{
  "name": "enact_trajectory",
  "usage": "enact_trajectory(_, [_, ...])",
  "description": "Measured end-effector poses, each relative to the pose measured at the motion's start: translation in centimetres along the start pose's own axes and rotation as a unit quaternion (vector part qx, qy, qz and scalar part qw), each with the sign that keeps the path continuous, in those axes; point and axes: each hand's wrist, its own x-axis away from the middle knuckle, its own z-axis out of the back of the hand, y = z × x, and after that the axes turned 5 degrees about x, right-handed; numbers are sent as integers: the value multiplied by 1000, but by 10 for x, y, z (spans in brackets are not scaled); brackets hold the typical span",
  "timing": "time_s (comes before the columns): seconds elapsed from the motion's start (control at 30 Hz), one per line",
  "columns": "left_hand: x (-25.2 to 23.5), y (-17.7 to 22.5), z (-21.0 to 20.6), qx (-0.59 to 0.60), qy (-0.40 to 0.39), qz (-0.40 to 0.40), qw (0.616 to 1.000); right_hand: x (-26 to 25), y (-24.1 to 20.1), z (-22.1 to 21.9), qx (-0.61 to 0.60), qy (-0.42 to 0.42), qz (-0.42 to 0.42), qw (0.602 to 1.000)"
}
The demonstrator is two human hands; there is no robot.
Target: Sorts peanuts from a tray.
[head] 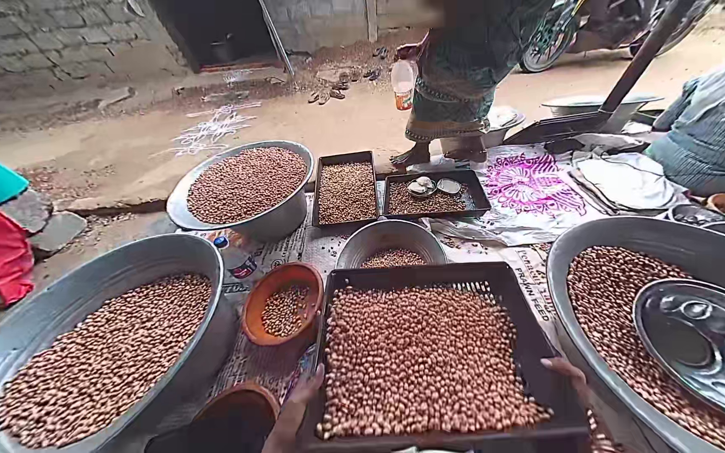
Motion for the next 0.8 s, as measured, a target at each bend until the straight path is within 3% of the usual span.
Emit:
enact_trajectory(0.03, [-17, 4, 1, -17, -23, -18, 999, -15, 4, -7, 3, -19, 30, 999])
enact_trajectory(0.1, [-52, 8, 19, 14, -2, -34, 999, -24, 10, -59, 27, 79, 47, 995])
enact_trajectory(0.17, [-48, 2, 46, 67, 38, -17, 997, -11, 34, -64, 25, 6, 55, 998])
enact_trajectory(0.2, [-34, -9, 53, 114, 19, -35, 993, 0, 35, -57, 12, -36, 51, 998])
enact_trajectory(0.23, [-29, -33, 71, 178, -83, -89, 976, 14, 30, -49, 9, -43, 35, 998])
enact_trajectory(0.27, [-36, -63, 85, 234, -258, -161, 923, 26, 18, -37, 0, -25, 14, 1000])
enact_trajectory(0.3, [-5, -39, 43, 171, -84, -54, 980, 30, 1, -22, 9, 9, -7, 1000])
enact_trajectory(0.33, [9, -21, 10, 87, -11, 14, 996, 24, -11, -7, 27, 42, -25, 998])
enact_trajectory(0.37, [8, -11, -9, 26, 10, 37, 999, 12, -15, -2, 33, 77, -38, 996])
enact_trajectory(0.43, [-27, -1, -7, -12, 17, -2, 1000, -20, -9, -28, 37, 109, -29, 993])
enact_trajectory(0.5, [-52, -5, 27, 9, 34, -20, 999, -26, 17, -52, 35, 59, -7, 998])
enact_trajectory(0.6, [-29, -19, 62, 42, 7, -8, 999, 8, 29, -45, 3, -45, 40, 998])
enact_trajectory(0.7, [9, -21, 16, 29, 16, 34, 999, 25, -8, -10, -10, 14, 8, 1000])
enact_trajectory(0.8, [-16, 0, -11, 8, 19, 5, 1000, -16, -11, -24, 57, 114, -13, 992])
